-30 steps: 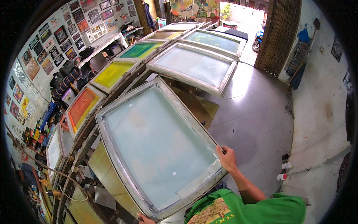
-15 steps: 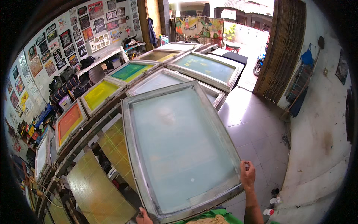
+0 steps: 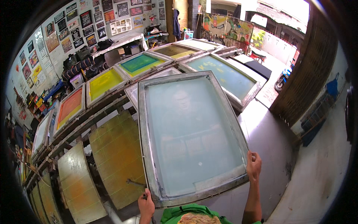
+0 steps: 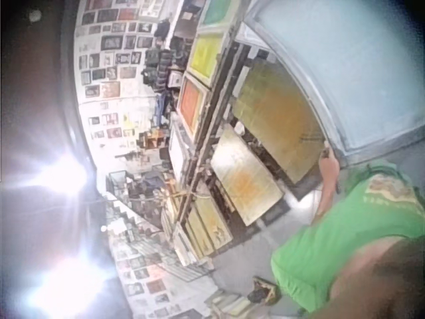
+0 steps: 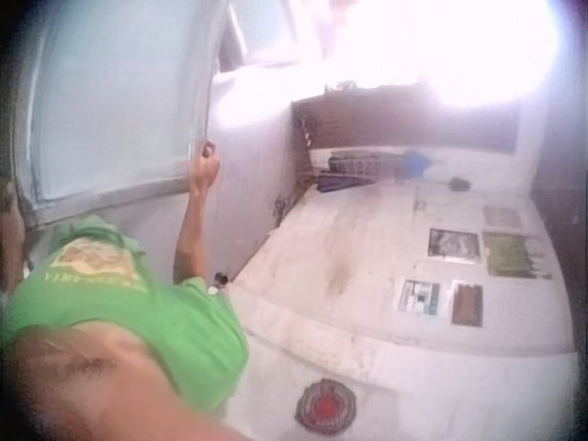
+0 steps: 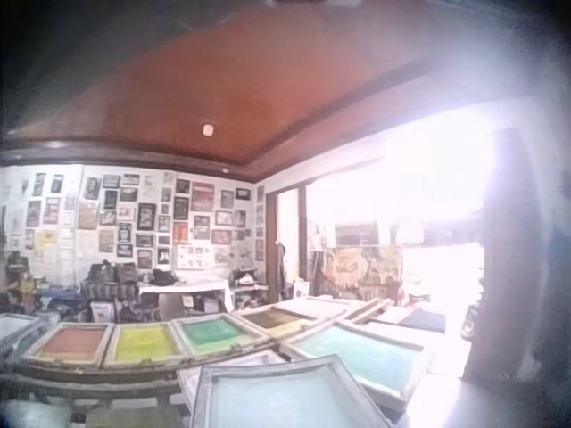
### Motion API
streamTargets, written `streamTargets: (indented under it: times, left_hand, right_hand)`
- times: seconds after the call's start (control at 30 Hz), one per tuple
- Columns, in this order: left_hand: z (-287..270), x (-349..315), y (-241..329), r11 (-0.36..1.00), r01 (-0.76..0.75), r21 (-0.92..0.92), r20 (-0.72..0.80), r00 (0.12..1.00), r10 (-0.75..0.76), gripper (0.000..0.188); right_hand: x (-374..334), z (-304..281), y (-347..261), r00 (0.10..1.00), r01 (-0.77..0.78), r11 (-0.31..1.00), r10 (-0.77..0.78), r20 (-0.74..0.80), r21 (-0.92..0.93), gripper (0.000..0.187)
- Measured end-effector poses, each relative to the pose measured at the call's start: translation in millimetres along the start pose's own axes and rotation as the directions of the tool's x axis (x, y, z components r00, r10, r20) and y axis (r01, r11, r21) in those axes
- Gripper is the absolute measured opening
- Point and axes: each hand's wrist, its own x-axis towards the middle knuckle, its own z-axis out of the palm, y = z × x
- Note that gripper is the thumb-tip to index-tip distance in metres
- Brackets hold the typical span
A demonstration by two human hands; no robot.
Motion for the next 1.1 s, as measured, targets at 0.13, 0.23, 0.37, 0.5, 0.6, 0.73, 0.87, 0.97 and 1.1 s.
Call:
streamTargets:
  times: [0.13,0.23,0.37,0.5,0.6,0.73,0.87,0.97,1.1]
  left_hand:
    - [56,43,15,0.991,0.002,0.133,0.018,1.0,-0.004,0.056]
    - [95,76,48,0.978,0.053,0.203,0.007,0.998,-0.056,0.058]
    - [134,93,66,0.963,0.069,0.259,0.049,0.995,-0.084,0.054]
    - [149,95,90,0.932,0.195,0.305,0.012,0.978,-0.208,0.054]
    - [161,87,103,0.892,0.217,0.397,-0.156,0.974,-0.167,0.056]
    - [178,88,117,0.881,0.215,0.422,-0.281,0.955,-0.099,0.061]
    - [197,77,123,0.824,0.374,0.425,-0.347,0.908,-0.234,0.065]
    - [214,66,139,0.849,0.421,0.319,-0.515,0.829,-0.217,0.064]
    - [241,-6,158,0.859,0.486,0.159,-0.744,0.631,-0.219,0.063]
  right_hand:
    - [104,44,-24,0.994,0.088,0.993,-0.082,0.077,-0.073,0.052]
    - [182,74,-52,0.977,0.202,0.965,-0.187,0.098,-0.169,0.054]
    - [265,114,-78,0.958,0.255,0.946,-0.218,0.189,-0.2,0.057]
    - [311,163,-66,0.904,0.357,0.92,-0.297,0.308,-0.161,0.057]
    - [329,188,-73,0.853,0.414,0.904,-0.344,0.393,-0.108,0.054]
    - [352,208,-47,0.709,0.675,0.733,-0.612,0.35,-0.086,0.05]
    - [348,175,-68,0.57,0.758,0.632,-0.52,0.636,-0.163,0.049]
    - [374,167,-68,0.455,0.798,0.603,-0.609,0.65,0.007,0.057]
    - [354,139,-89,0.388,0.815,0.512,-0.83,0.401,0.271,0.046]
